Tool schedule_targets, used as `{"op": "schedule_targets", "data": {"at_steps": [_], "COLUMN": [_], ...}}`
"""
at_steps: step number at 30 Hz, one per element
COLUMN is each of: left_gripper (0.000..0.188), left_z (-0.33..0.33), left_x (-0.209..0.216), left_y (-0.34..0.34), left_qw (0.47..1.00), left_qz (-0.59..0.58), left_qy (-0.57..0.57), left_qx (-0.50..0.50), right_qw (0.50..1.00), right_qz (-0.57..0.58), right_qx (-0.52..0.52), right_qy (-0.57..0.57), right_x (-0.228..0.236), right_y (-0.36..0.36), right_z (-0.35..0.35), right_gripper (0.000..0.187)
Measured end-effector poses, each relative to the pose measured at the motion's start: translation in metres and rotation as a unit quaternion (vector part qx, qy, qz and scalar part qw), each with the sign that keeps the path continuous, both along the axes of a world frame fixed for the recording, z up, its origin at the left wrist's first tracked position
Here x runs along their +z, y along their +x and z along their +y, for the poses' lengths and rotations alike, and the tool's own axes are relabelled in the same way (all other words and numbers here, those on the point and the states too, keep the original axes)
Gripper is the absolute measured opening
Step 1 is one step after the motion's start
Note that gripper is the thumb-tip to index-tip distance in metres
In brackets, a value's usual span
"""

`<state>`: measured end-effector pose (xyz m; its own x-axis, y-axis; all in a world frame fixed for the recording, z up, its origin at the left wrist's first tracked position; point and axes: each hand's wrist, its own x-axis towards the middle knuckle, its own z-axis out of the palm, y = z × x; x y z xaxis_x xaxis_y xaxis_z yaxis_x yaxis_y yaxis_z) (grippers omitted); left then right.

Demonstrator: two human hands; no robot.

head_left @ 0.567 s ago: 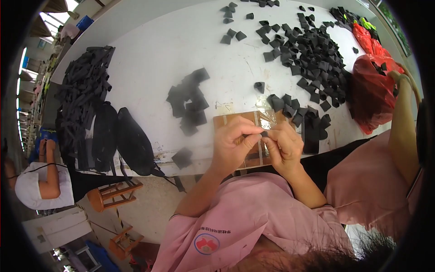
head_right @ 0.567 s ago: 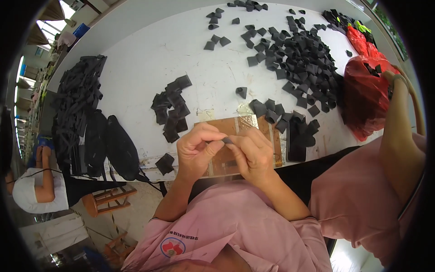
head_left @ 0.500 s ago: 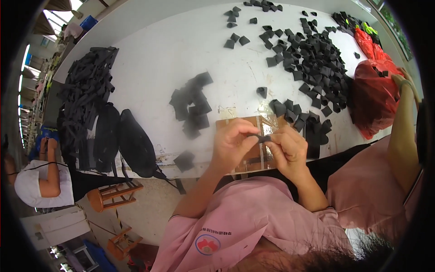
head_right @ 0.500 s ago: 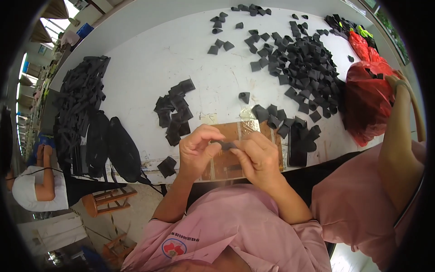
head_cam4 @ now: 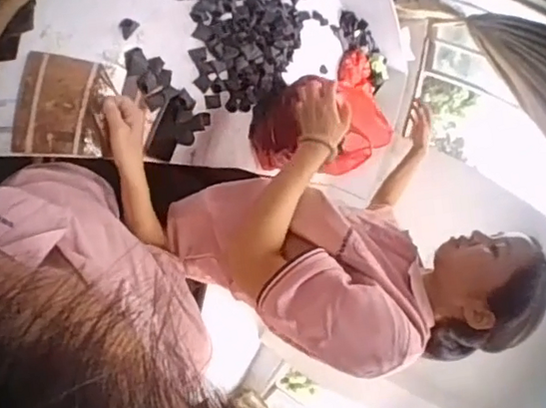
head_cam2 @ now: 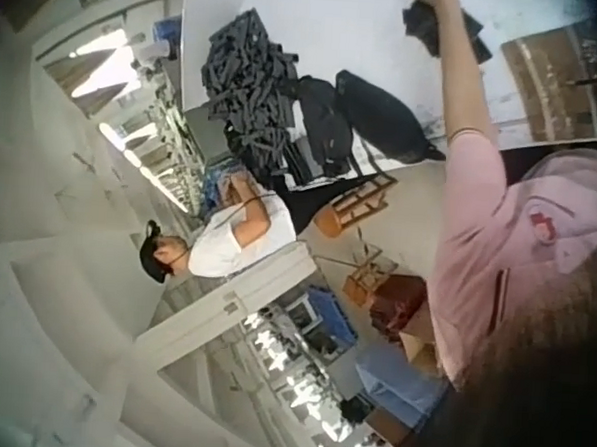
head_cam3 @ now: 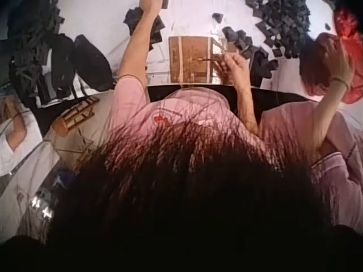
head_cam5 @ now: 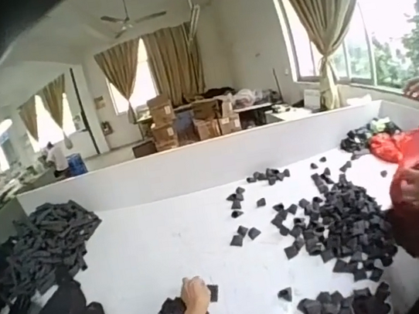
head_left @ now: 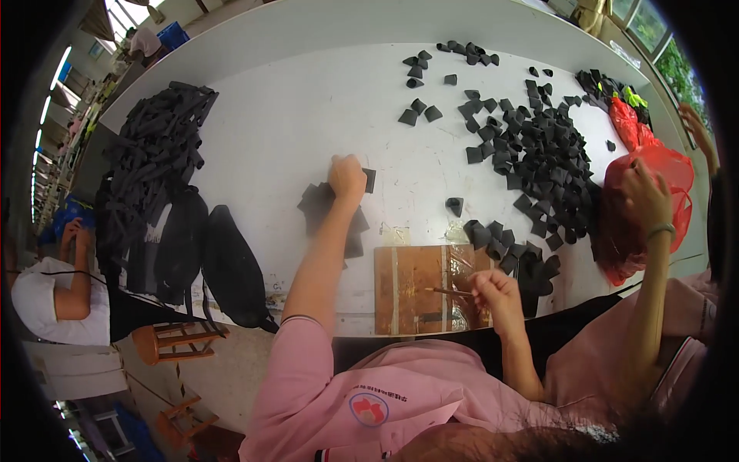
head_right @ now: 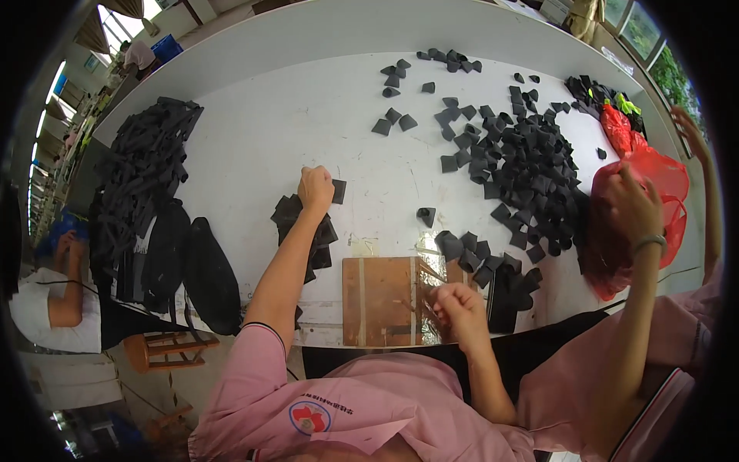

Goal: Manual assembly of small black foam parts onto a thin wire or cord using an application tool and adhesive.

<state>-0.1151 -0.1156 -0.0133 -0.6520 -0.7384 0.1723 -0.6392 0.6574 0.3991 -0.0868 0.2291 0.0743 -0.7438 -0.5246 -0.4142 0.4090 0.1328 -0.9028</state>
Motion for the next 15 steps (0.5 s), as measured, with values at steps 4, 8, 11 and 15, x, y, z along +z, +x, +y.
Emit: {"op": "schedule_targets", "data": {"at_steps": [4,8,11,15], "left_gripper": [0.01,0.007,0.006,0.008], "left_z": [0.021,0.081,0.121,0.166], "left_x": [0.031,0.085,0.088,0.093], "left_y": [0.028,0.089,0.13,0.156], "left_qw": [0.945,0.748,0.7,0.681], "left_qz": [0.273,0.305,0.287,0.33], "left_qy": [0.139,0.585,0.648,0.652], "left_qx": [-0.111,-0.076,-0.086,-0.048], "right_qw": [0.97,0.939,0.944,0.926], "right_qz": [0.083,0.289,0.306,0.366], "right_qx": [0.226,0.175,0.111,0.094], "right_qy": [0.038,0.056,0.044,0.013], "right_x": [-0.008,0.02,0.029,0.02], "right_y": [0.031,0.052,0.056,0.061], "right_z": [-0.001,-0.036,-0.055,-0.056], "right_gripper": [0.017,0.02,0.022,0.017]}}
